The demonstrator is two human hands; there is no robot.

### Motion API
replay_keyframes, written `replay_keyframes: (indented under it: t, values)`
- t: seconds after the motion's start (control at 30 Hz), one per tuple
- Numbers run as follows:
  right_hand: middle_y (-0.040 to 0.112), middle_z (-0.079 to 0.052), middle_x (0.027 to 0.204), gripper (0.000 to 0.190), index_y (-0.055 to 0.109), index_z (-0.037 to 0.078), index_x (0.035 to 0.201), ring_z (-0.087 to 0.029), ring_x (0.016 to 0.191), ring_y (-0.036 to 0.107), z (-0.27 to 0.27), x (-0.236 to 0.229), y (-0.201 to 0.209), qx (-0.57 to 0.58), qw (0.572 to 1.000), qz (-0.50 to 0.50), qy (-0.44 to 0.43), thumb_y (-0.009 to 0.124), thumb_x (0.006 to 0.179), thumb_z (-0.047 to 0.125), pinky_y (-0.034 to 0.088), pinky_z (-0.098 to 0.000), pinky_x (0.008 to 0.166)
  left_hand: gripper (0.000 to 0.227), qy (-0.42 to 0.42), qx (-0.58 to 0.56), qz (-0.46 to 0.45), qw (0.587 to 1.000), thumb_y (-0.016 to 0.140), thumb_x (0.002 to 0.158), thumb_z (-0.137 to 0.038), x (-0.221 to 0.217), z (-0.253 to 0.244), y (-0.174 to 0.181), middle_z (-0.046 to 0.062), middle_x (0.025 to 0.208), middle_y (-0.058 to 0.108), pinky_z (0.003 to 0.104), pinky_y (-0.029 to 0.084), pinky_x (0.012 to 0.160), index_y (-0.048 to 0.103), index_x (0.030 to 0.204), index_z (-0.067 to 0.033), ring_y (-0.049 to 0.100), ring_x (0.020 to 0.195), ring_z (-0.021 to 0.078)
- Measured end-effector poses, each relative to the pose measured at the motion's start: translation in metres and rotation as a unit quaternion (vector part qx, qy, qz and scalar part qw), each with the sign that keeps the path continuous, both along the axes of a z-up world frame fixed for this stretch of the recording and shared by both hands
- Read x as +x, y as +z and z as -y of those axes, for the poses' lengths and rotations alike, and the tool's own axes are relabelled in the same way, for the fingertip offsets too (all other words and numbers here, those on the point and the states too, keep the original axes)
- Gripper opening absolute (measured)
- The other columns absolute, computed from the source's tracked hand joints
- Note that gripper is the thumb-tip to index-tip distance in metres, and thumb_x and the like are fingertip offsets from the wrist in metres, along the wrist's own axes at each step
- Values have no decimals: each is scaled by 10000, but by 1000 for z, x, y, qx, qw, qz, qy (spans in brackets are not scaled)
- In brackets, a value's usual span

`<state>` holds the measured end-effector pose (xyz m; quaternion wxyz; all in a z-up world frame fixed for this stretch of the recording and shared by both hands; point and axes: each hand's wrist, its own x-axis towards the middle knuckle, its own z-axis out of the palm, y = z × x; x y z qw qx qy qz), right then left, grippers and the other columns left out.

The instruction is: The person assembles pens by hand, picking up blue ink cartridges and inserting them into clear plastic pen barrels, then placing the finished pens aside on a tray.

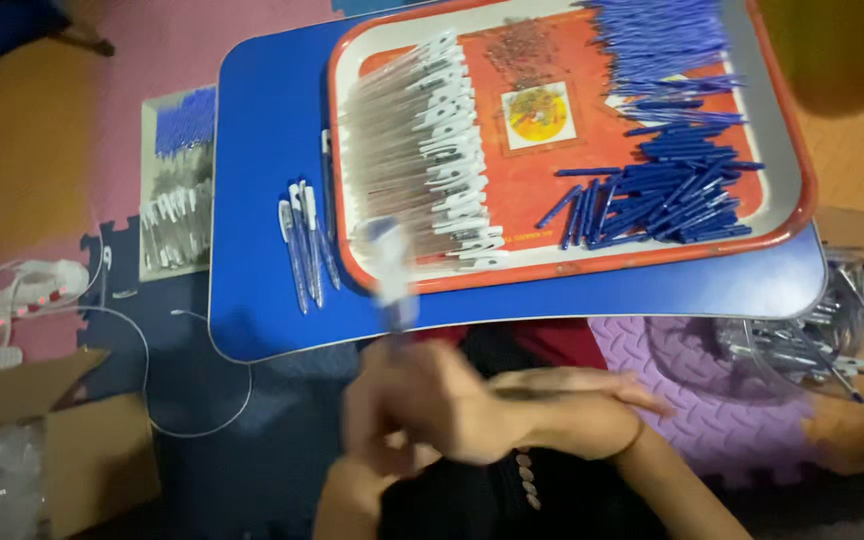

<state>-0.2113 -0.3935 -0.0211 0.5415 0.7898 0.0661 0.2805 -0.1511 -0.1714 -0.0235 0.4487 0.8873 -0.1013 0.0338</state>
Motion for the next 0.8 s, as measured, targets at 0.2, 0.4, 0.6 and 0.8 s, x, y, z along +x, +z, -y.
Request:
replay_keyframes:
  t: [0.2,0.4,0.6,0.8]
  values:
    - [583,-297,598,466,631,-141,924,-272,375,530,-76,8,105,-761,455,426,-178,499,1189,219,425,-325,338,336,-131,-213,-88,964,562,1120,-14,-35,48,-41,125,1201,667,246,492,1070,654,1427,86,663,1228,248]
    - [498,-179,487,495,600,-48,870,-176,331,419,-17,14,10,-825,305,447,-165,470,1177,318,318,-267,292,293,-220,-415,-140,872,532,1129,29,-54,70,-70,61,1068,711,107,509,1045,703,1354,107,705,1164,149]
    - [568,-124,511,533,585,-4,906,-151,333,476,82,49,8,-850,168,371,-332,367,1208,377,385,-260,329,141,161,-6,241,957,732,995,20,-36,10,31,268,793,783,359,607,747,826,967,122,777,837,300]
    - [538,-151,565,461,562,79,981,-170,394,440,101,55,-36,-884,108,360,-279,328,1260,361,438,-328,481,467,216,190,-46,957,790,1061,-248,21,-152,-36,188,1227,682,462,665,915,689,1437,10,761,1143,416]
